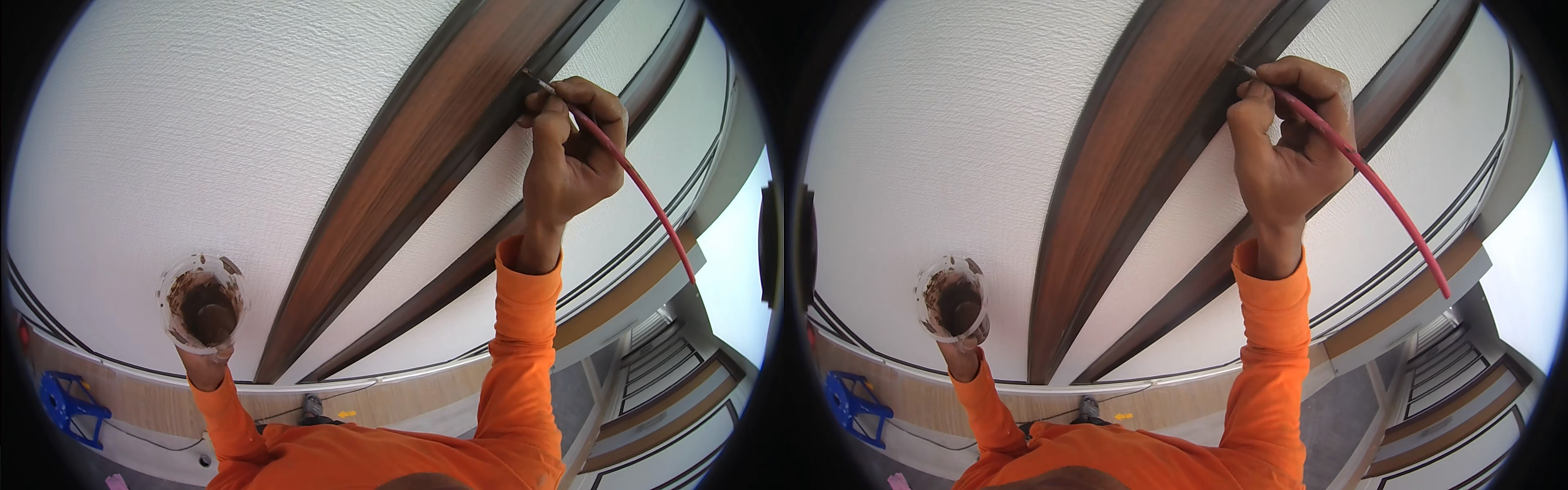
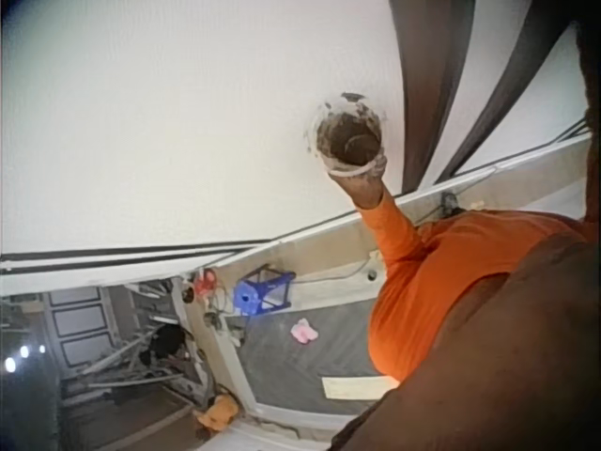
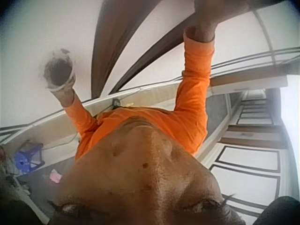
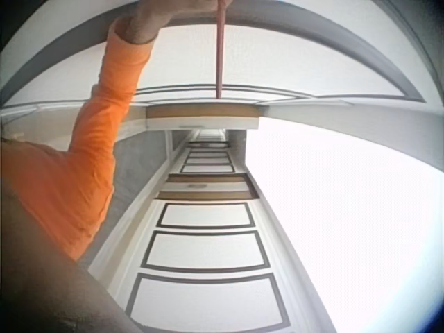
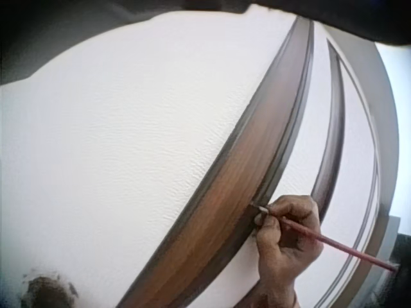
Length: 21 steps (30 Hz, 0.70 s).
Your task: The person uses a small pink-handled brush to apply dark brown paint to a curved wooden trim on a white wall. They repeatedly dip the brush into a small plastic container to reload paint and continue applying it along the trim's edge.
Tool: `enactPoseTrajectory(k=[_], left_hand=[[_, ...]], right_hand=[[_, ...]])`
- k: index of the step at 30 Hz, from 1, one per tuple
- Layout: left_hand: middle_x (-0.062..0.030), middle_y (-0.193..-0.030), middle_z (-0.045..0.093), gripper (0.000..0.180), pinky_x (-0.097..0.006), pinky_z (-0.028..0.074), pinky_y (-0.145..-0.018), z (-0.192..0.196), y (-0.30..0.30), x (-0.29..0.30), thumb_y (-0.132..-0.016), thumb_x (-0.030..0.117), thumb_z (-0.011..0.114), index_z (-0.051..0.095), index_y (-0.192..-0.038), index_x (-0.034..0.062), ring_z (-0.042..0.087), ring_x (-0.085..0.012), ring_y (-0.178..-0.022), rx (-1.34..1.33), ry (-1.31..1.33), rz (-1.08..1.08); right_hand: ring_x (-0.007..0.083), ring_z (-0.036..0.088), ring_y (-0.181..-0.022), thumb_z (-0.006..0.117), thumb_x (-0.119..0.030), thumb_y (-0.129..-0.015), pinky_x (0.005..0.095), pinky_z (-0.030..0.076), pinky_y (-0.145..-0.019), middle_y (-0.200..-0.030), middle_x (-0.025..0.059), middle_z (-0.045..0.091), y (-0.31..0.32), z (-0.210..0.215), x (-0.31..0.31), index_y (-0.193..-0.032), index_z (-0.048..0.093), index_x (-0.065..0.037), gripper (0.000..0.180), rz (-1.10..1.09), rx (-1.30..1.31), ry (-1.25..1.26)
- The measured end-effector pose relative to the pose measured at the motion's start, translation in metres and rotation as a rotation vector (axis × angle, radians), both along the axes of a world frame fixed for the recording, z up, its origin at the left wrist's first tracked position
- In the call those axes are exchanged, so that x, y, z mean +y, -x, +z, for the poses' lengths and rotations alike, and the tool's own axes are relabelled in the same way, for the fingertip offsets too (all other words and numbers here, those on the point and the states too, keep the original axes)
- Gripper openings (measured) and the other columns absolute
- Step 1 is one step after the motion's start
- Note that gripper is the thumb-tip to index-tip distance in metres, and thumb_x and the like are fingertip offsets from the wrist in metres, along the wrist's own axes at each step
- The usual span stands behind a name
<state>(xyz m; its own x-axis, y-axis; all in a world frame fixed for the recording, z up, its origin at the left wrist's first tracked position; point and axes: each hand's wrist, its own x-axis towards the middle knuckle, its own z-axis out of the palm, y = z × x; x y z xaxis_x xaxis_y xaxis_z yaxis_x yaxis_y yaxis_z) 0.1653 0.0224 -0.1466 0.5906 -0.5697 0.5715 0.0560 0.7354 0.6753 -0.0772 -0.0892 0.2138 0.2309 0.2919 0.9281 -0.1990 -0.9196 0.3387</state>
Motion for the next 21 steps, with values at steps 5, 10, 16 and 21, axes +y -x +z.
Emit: enactPoseTrajectory(k=[5, 10, 16, 21], left_hand=[[-0.0144, -0.129, 0.058, 0.105, -0.04, 0.049, -0.101, -0.003, -0.001, -0.003, -0.062, 0.061, 0.086, 0.044, -0.137, 0.0014, 0.058, -0.0272, -0.119, -0.029, 0.01, 0.026], [-0.0144, -0.129, 0.057, 0.106, -0.04, 0.05, -0.1, -0.007, -0.005, -0.002, -0.062, 0.062, 0.086, 0.043, -0.138, 0.002, 0.057, -0.0275, -0.119, -0.054, 0.009, 0.029], [-0.0148, -0.131, 0.056, 0.108, -0.04, 0.051, -0.1, -0.011, -0.004, -0.003, -0.06, 0.06, 0.088, 0.041, -0.14, 0.0037, 0.057, -0.0281, -0.12, -0.02, 0.03, -0.005], [-0.0149, -0.131, 0.057, 0.108, -0.04, 0.051, -0.1, -0.01, -0.004, -0.001, -0.061, 0.059, 0.088, 0.041, -0.14, 0.0035, 0.057, -0.0279, -0.12, -0.039, 0.036, -0.002]], right_hand=[[0.01, 0.065, -0.069, 0.062, 0.009, -0.076, 0.0171, 0.05, -0.054, -0.084, 0.0053, 0.063, 0.002, 0.003, -0.01, -0.092, 0.063, 0.002, 0.018, -0.023, -0.028, 0.101], [0.0085, 0.062, -0.067, 0.062, 0.01, -0.074, 0.0172, 0.051, -0.056, -0.084, 0.0056, 0.063, 0.004, 0.003, -0.012, -0.092, 0.062, 0.002, 0.019, -0.095, -0.015, 0.147], [0.0079, 0.062, -0.067, 0.062, 0.009, -0.074, 0.017, 0.051, -0.056, -0.083, 0.0054, 0.063, 0.002, 0.004, -0.009, -0.091, 0.062, 0.002, 0.018, -0.125, 0.019, 0.169], [0.0062, 0.06, -0.065, 0.063, 0.008, -0.073, 0.0155, 0.046, -0.053, -0.081, 0.0042, 0.063, 0.004, 0.004, -0.007, -0.09, 0.063, 0.001, 0.018, -0.168, 0.015, 0.16]])
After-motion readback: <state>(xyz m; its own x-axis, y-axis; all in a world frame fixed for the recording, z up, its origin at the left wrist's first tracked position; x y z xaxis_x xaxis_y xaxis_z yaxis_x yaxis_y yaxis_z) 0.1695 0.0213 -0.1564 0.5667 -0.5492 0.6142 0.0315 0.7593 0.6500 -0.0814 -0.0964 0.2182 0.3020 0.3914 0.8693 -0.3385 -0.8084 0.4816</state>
